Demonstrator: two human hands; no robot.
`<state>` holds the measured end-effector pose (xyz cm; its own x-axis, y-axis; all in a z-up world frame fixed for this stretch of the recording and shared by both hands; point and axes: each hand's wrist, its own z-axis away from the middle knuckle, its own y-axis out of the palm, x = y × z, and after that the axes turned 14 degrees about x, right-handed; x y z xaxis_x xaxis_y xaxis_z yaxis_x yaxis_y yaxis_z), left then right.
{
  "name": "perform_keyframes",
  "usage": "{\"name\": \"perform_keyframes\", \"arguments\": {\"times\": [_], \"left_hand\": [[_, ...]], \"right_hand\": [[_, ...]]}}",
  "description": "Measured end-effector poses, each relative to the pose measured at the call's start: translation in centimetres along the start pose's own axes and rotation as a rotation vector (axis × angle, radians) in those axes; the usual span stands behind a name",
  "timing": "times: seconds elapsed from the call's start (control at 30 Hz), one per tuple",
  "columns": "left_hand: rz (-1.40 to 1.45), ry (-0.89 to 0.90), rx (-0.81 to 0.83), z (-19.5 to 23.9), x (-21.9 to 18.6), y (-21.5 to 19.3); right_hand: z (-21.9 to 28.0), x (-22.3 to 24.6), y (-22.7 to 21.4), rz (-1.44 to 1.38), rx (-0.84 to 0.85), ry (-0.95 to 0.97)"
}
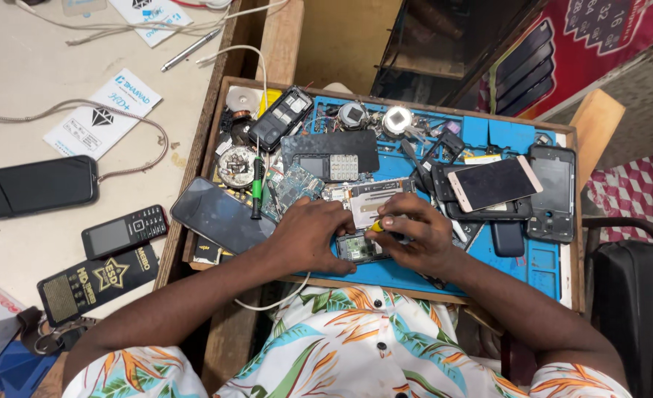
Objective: The person uses a yellow-handled screwdriver to unscrew and remove components from a disassembled mobile phone on a cluttered workbench. They repeatedly loosen screws, lift small parts, and set them aside among other phone parts and tools.
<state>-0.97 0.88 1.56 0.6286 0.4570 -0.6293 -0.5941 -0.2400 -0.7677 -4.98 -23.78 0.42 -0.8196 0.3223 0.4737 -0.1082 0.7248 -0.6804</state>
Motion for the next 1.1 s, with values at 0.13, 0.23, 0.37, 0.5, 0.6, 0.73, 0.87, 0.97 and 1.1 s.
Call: {"name": "perform_keyframes", "arguments": {"times": [0.13, 0.23, 0.37, 0.5, 0.6, 0.73, 0.87, 0.97, 1.1], "left_hand": [[-0.012, 0.003, -0.004, -0.1, 0.2, -0.1], [-0.01, -0.011, 0.017, -0.2, 0.3, 0.1], [0.013, -0.043, 0.045, -0.2, 0.1, 0.2], [-0.017, -0.025, 0.034, -0.1, 0.0, -0.1], [-0.003, -0.028, 0.033, -0.1, 0.0, 0.1], [-0.006, -0.032, 0.044, -0.1, 0.2, 0.1], [-0.019, -0.011, 0.032, -0.1, 0.2, 0.1], [-0.001, -0.031, 0.043, 0.0, 0.2, 0.0], [-0.012, -0.036, 0.055, -0.1, 0.1, 0.0]], "right_hand": [[-0.2, 0.2, 0.0, 0.004, 0.004, -0.013], [0.1, 0.5, -0.1, -0.033, 0.036, -0.004], [0.2, 0.4, -0.2, -0.064, 0.035, -0.024], [0.4, -0.1, -0.1, -0.041, -0.02, 0.004], [1.0, -0.1, -0.1, -0.167, 0.002, 0.093], [1.7, -0.1, 0.0, -0.214, 0.04, 0.085], [1.7, -0.3, 0.5, -0.346, -0.019, 0.077], [1.5, -0.4, 0.4, -0.196, -0.058, 0.054], [1.5, -0.1, 0.1, -0.106, -0.049, 0.049]]}}
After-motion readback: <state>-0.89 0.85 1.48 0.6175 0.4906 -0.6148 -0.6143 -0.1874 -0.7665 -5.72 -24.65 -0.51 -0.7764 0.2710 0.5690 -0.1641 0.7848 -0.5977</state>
